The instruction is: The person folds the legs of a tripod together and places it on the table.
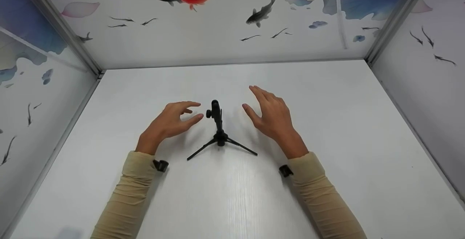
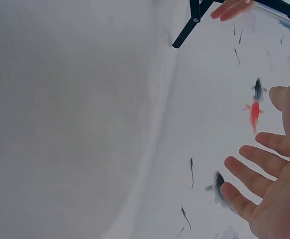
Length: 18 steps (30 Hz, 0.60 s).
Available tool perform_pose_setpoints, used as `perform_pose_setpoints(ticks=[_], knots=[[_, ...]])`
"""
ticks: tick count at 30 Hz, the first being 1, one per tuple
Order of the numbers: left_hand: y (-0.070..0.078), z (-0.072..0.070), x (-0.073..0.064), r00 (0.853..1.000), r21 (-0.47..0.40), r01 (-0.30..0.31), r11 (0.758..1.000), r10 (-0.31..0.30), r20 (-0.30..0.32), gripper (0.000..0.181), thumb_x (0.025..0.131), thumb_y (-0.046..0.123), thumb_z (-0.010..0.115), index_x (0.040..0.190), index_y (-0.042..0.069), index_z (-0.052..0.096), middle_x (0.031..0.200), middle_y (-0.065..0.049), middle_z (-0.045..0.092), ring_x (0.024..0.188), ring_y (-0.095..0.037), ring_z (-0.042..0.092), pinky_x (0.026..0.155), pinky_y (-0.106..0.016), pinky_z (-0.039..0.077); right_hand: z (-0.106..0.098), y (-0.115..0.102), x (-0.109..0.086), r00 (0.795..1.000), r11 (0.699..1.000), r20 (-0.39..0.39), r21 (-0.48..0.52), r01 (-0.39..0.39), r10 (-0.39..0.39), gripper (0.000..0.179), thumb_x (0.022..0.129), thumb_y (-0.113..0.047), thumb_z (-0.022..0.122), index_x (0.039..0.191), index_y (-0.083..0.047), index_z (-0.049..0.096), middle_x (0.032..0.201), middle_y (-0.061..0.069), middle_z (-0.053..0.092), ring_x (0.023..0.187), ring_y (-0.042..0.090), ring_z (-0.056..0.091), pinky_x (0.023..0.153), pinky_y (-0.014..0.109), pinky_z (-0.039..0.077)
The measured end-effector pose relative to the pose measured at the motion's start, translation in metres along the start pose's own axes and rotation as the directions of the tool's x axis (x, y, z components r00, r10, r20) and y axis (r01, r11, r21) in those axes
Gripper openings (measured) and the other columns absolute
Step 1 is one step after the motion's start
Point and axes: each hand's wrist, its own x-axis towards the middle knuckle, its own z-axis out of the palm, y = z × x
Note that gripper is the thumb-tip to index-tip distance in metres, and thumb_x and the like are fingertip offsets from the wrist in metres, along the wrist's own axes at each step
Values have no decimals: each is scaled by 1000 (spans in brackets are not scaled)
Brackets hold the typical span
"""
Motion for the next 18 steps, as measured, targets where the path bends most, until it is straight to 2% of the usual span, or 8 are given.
perform_pose_setpoints(ticks=[4, 9, 11, 18], knots=[[0, 0, 2, 999, -69, -39, 997, 41, 32, 54, 106, 53, 63, 145, 16, 69, 150, -6, 68, 128, -26, 72, 110, -51, 56, 0, -3, 0, 1000, 1000, -12, 6, 5, -5, 61, 107, -41, 69, 162, -22, 51, 157, 14, 62, 141, 41, 61, 112, 65, 50], [0, 0, 4, 987, -156, -130, 979, 142, 69, 44, 108, 41, 65, 137, 8, 72, 141, -11, 73, 125, -29, 74, 108, -49, 58, -1, -7, 1, 999, 999, -34, 33, 41, -40, 58, 106, -36, 72, 160, -20, 55, 154, 13, 65, 140, 38, 63, 115, 63, 48], [1, -1, 4, 983, -167, -149, 975, 164, 79, 41, 108, 38, 66, 134, 7, 74, 136, -11, 76, 123, -29, 75, 108, -50, 58, -1, -8, 1, 998, 997, -42, 49, 58, -56, 58, 106, -33, 73, 159, -20, 55, 151, 13, 67, 138, 37, 64, 116, 62, 47], [4, -1, 2, 978, -186, -154, 970, 177, 111, 30, 106, 35, 69, 123, 12, 78, 119, -6, 80, 111, -22, 76, 101, -43, 60, -1, -13, 1, 992, 989, -61, 96, 112, -107, 56, 104, -27, 76, 157, -18, 59, 141, 13, 72, 131, 34, 68, 112, 58, 50]])
